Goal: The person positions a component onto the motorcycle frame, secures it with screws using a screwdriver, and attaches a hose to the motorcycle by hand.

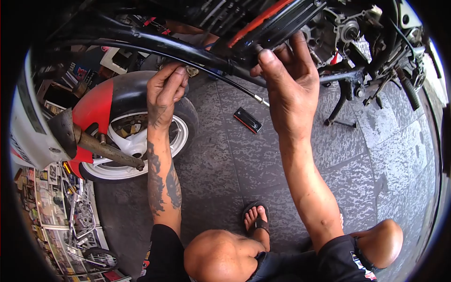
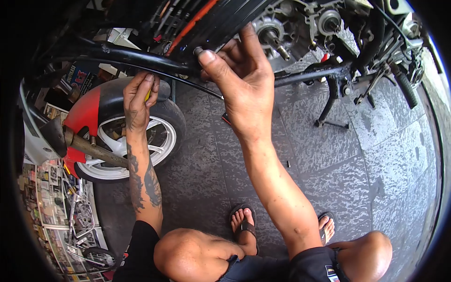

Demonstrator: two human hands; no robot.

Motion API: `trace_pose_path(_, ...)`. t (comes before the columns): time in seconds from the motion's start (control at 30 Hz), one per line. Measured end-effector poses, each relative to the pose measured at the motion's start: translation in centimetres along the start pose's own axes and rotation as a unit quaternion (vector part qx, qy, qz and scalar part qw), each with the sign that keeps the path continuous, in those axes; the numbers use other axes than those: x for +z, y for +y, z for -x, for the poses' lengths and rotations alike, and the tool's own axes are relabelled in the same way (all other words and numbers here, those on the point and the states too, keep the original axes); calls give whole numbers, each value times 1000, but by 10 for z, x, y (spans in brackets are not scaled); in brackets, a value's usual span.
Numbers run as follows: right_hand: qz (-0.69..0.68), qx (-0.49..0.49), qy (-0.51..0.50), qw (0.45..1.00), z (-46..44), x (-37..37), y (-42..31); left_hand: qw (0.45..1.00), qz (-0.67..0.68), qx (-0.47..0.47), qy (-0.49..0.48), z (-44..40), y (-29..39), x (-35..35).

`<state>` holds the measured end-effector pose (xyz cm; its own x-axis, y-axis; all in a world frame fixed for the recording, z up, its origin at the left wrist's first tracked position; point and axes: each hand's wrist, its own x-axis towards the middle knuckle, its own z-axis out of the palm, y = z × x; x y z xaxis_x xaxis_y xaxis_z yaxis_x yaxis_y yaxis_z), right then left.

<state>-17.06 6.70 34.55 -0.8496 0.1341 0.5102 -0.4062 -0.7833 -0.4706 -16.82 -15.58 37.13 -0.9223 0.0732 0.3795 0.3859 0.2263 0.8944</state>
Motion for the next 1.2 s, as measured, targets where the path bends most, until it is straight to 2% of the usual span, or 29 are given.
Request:
trace_pose_path(0.27,71,-28,24,997,-16,33,16,1000,-7,-23,13,1,-1,3)
trace_pose_path(0.37,185,-80,91,975,-17,40,21,1000,4,-21,18,1,1,4)
trace_pose_path(0.47,168,-131,109,971,-20,50,22,1000,-12,12,11,-1,-1,4)
trace_pose_path(0.73,247,-111,83,959,-17,41,16,1000,-14,21,-8,-3,-2,3)
trace_pose_path(1.03,266,-79,79,957,-20,42,8,1000,-18,23,-11,-5,-5,1)
trace_pose_path(1.17,289,-101,77,949,-21,39,13,999,-19,26,-8,-5,-6,2)
trace_pose_path(1.2,293,-91,103,946,-21,40,15,999,-22,28,-8,-5,-6,2)
